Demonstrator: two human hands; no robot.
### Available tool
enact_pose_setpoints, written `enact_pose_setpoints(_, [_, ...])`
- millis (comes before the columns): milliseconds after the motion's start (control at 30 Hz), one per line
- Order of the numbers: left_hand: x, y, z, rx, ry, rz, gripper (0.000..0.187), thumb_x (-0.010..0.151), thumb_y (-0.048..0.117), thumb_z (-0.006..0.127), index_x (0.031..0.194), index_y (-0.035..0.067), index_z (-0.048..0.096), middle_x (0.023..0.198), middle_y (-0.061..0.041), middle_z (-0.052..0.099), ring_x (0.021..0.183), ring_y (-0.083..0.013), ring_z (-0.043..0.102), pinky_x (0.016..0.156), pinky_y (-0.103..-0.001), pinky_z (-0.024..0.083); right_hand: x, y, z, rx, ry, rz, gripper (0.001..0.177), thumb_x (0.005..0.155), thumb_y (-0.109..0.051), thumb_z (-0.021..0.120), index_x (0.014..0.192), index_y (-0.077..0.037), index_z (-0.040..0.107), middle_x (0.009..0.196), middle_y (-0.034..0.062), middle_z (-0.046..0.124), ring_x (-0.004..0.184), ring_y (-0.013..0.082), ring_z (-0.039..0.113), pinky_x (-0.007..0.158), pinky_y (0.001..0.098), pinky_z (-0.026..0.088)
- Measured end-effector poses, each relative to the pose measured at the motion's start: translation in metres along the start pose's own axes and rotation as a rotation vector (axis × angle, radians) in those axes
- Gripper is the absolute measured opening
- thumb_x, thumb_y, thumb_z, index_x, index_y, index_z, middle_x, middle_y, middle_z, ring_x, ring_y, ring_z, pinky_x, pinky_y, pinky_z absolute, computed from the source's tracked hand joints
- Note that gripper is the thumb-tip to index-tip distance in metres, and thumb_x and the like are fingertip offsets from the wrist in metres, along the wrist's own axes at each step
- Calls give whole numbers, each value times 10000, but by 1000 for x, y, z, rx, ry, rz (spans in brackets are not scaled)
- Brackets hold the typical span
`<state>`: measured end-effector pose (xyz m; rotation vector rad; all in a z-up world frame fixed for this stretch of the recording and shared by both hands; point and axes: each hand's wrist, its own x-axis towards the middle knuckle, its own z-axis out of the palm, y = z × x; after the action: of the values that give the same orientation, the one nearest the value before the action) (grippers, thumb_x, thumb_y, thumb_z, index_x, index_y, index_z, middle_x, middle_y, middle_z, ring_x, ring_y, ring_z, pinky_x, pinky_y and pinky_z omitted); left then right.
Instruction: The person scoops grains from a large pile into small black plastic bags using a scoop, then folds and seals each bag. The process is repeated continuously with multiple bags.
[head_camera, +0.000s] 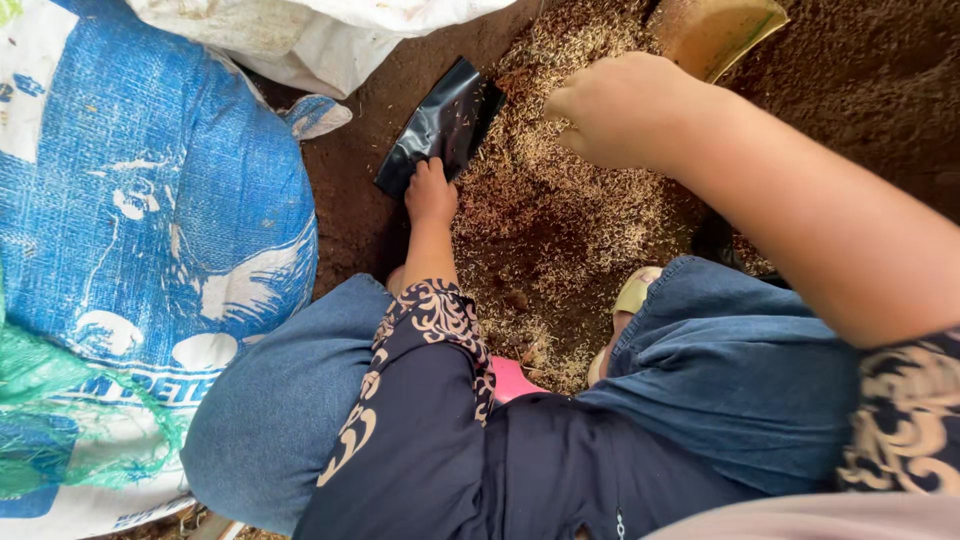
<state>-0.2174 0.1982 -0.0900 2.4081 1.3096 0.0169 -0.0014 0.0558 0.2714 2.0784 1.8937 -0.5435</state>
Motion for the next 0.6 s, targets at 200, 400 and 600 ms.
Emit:
enact_pose_setpoints(200, [1,1,-32,-273,189,53,153,937,189,671,989,59,732,1023,-165,690,968,-392,646,810,-498,528,87,-13,68,351,-46,215,319,1079,-256,515,1287,-90,690,1244,105,717,1139,273,671,1022,451,508])
enact_pose_setpoints(400, [-3,59,-89,-567,15,-173,250,990,257,638,931,25,709,812,-115,693,722,-274,668,689,-418,513,131,-56,184,1340,369,328,342,1015,-219,574,1309,-67,662,1242,91,725,1083,183,691,969,353,542])
enact_pose_setpoints(600, [-35,90,-78,-994,37,-158,237,887,267,760,896,31,734,796,-34,725,713,-132,648,679,-331,517,137,-73,256,2005,596,353,278,989,-212,618,1205,-73,723,1034,45,730,866,136,636,736,301,483])
